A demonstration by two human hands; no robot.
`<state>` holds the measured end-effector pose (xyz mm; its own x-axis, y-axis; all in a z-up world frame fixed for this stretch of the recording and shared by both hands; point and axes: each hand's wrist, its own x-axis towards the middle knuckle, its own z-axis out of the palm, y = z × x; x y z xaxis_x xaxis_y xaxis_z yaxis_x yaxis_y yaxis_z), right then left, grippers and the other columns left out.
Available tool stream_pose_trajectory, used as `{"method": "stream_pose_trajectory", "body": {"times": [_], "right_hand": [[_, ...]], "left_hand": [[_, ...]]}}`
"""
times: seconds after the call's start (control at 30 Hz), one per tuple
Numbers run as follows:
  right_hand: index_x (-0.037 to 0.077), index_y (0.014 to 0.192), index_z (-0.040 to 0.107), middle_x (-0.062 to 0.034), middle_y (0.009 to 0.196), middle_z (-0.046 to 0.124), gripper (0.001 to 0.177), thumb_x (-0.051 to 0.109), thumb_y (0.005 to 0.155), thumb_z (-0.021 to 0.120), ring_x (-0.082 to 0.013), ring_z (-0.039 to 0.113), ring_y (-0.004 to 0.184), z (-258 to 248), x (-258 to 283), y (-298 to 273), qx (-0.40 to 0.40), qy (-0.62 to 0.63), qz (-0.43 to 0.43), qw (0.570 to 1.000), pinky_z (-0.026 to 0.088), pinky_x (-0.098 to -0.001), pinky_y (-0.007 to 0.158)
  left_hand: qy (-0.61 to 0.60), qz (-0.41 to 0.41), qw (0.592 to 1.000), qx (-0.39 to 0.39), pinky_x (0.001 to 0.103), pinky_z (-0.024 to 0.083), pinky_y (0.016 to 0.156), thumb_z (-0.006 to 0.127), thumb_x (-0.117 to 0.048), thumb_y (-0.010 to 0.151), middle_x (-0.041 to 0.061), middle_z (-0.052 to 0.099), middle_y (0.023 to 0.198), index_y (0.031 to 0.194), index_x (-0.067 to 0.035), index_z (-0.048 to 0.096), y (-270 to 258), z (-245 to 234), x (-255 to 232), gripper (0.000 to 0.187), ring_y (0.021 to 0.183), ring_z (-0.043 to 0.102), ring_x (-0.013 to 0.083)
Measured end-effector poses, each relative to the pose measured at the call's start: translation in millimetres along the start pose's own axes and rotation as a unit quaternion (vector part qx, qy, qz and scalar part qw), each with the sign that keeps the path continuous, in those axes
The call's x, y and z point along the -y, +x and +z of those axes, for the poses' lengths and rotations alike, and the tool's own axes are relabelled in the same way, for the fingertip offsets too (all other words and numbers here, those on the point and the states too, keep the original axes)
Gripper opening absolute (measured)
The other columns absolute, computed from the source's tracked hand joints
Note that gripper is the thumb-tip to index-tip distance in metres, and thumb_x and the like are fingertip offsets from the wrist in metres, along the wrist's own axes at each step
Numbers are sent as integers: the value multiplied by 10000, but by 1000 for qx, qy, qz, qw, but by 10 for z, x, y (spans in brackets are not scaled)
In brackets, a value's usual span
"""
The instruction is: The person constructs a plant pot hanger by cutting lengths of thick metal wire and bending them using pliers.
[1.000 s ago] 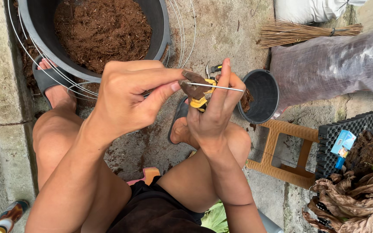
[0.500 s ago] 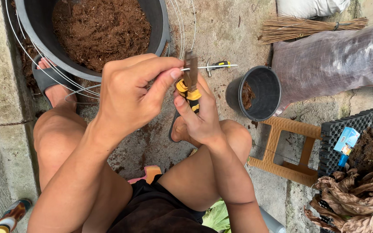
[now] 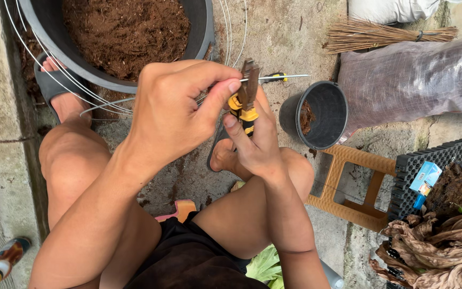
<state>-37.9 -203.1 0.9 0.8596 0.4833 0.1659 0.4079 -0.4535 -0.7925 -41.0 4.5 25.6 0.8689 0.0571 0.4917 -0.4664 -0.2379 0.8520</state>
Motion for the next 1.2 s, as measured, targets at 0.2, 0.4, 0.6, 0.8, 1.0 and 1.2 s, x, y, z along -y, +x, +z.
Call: {"method": "stream_pose_trajectory", "body": {"times": [0.2, 0.4, 0.6, 0.8, 1.0, 1.2], "right_hand": [[-34, 1435, 534, -158, 1396, 556, 524, 384, 1126, 595, -263, 569, 1286, -49, -22, -11, 19, 37, 1, 999, 457, -397, 1143], [-19, 1374, 569, -109, 1295, 608, 474, 364, 1099, 619, -212, 614, 1181, -66, -75, -29, 20, 39, 40, 998, 508, -359, 1031], [-19, 1374, 565, -109, 1317, 577, 448, 345, 1116, 607, -204, 606, 1166, -91, -50, -6, 29, 17, 19, 999, 508, -355, 1035], [-6, 1361, 583, -113, 1296, 574, 406, 324, 1126, 605, -210, 602, 1160, -109, -48, -10, 30, -4, 8, 1000, 498, -335, 1010], [-16, 1386, 555, -116, 1354, 563, 413, 295, 1120, 610, -213, 602, 1198, -75, -48, -3, 13, 5, 3, 1000, 505, -357, 1063], [-14, 1386, 562, -111, 1344, 568, 380, 262, 1131, 616, -206, 608, 1188, -97, -63, -20, 14, -13, 1, 1000, 508, -346, 1055]], "left_hand": [[1, -6, 1000, -1, 327, 564, 676, 740, -57, 998, 122, 742, 911, 1076, -28, 753, -1, 23, -9, 84, 785, 746, 267], [19, -14, 1000, -16, 351, 555, 658, 749, -71, 976, 112, 739, 889, 1054, -51, 765, -4, 72, -22, 82, 764, 733, 289], [19, -21, 1000, -14, 358, 555, 651, 748, -80, 982, 106, 739, 869, 1035, -56, 763, 8, 85, -28, 61, 745, 731, 286], [19, -24, 999, -12, 351, 548, 622, 755, -85, 971, 98, 740, 841, 1020, -59, 766, 11, 102, -26, 56, 717, 731, 268], [24, -12, 1000, -11, 350, 547, 621, 762, -84, 962, 96, 738, 838, 1015, -56, 769, 9, 128, -9, 60, 709, 727, 265], [30, -2, 999, -20, 358, 544, 617, 767, -93, 958, 98, 737, 843, 995, -55, 770, 12, 166, 15, 52, 714, 722, 275]]}}
